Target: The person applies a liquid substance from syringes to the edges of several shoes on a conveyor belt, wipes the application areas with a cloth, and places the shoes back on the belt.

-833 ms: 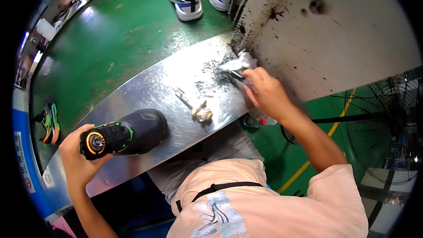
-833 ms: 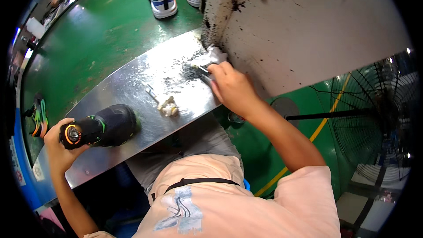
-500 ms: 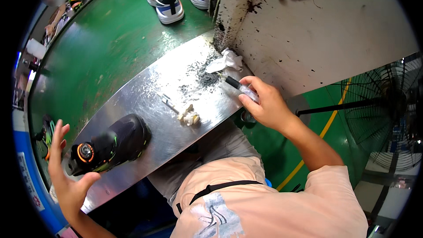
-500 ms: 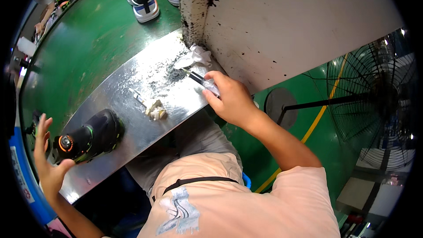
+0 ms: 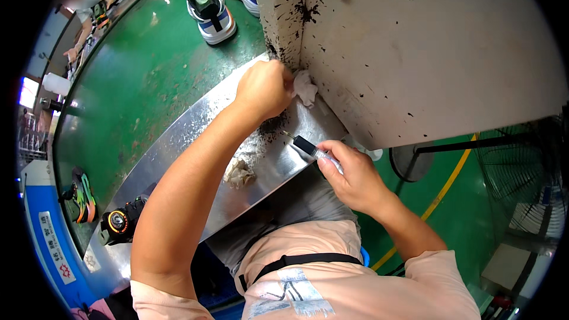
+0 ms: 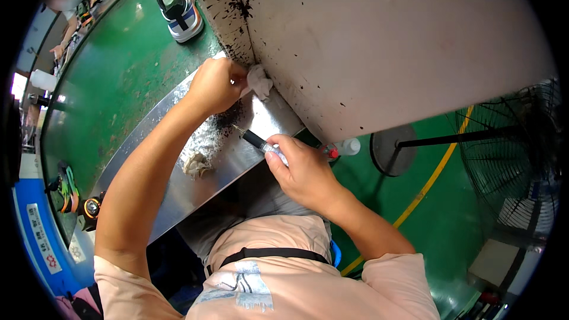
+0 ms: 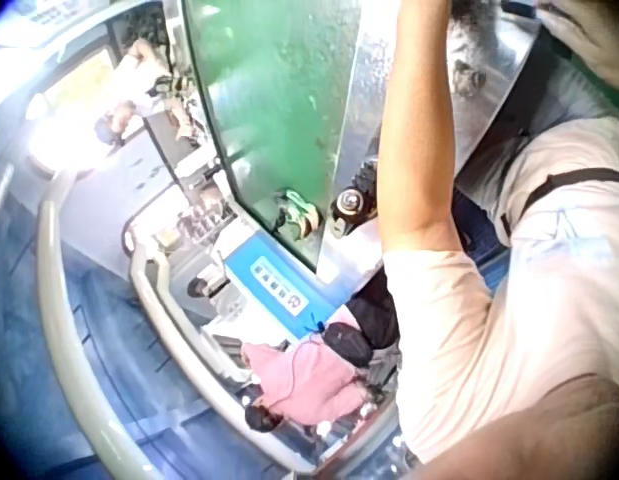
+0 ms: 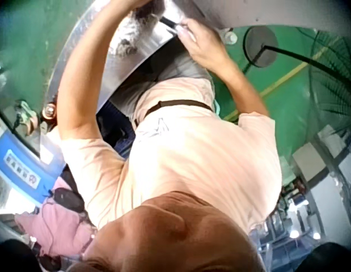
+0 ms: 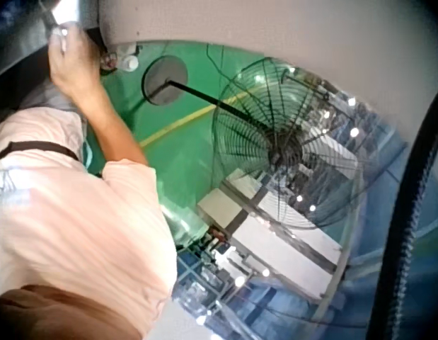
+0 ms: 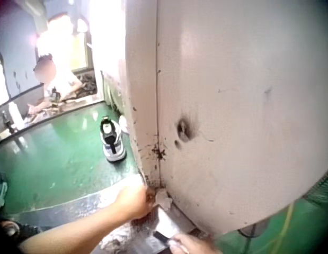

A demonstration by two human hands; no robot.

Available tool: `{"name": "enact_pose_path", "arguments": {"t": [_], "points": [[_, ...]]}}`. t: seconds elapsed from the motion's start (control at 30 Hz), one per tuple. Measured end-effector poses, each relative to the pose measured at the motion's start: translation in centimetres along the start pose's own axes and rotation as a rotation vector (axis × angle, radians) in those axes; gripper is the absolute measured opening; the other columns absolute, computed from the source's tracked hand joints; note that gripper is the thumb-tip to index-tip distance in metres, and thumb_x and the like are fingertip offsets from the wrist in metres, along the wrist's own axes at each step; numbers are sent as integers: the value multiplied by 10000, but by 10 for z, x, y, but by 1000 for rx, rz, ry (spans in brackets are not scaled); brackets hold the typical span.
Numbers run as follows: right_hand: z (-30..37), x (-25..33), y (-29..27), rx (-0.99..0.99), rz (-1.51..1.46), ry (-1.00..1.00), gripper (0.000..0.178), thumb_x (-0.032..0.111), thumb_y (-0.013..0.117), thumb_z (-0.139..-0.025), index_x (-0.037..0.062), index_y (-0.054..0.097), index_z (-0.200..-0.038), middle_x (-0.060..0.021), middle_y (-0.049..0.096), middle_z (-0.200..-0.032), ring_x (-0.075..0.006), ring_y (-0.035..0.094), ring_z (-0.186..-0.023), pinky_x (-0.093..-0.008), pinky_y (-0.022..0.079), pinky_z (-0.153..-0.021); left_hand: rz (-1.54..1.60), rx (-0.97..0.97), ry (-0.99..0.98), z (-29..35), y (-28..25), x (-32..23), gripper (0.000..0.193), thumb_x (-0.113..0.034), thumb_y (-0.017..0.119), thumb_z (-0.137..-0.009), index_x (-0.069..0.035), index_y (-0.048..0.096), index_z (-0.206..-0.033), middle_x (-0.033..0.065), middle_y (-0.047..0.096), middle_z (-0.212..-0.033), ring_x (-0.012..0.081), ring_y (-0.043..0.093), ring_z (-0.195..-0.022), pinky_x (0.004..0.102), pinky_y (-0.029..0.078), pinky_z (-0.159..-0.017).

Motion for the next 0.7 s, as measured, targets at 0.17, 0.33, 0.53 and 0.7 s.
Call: {"name": "enact_pose_path", "arguments": {"t": [0.17, 0.33, 0.53, 0.7], "points": [[-20, 18, 13, 38, 69, -126, 237, 173, 582, -898, 28, 497, -1064, -184, 616, -755, -364, 623, -697, -426, 489, -614, 41, 7, 99, 39, -60, -15, 249, -179, 714, -819, 4, 696, -987, 182, 694, -902, 279, 670, -692, 377, 529, -651], [-35, 12, 25, 234, 397, -104, 231, 130, 612, -877, 48, 481, -1049, -215, 609, -718, -424, 600, -693, -464, 459, -588, -86, -48, -54, 164, -160, 52, 478, -232, 799, -695, -20, 671, -1104, 147, 697, -994, 256, 659, -884, 359, 502, -814], [-11, 14, 30, 484, -509, 208, 234, 120, 647, -862, 63, 463, -996, -51, 571, -862, -110, 509, -659, -272, 425, -533, 22, 26, -531, 351, -196, 133, 1251, -385, 928, -295, 24, 440, -1372, 161, 581, -1280, 294, 536, -1221, 370, 410, -1016], [-12, 49, 53, 577, -1010, 193, 706, 146, 707, -823, 12, 351, -1417, -112, 556, -1060, -146, 546, -813, -230, 495, -575, -153, -181, -478, 344, -163, 157, 618, -153, 875, -444, -34, 623, -996, 147, 669, -925, 374, 643, -872, 380, 514, -784]]}}
Point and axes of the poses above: each hand's wrist, its own z-axis away from the middle knuckle, its own y-axis out of the palm, x = y × z, the point moved 10 cm from there along -z, towards the middle knuckle
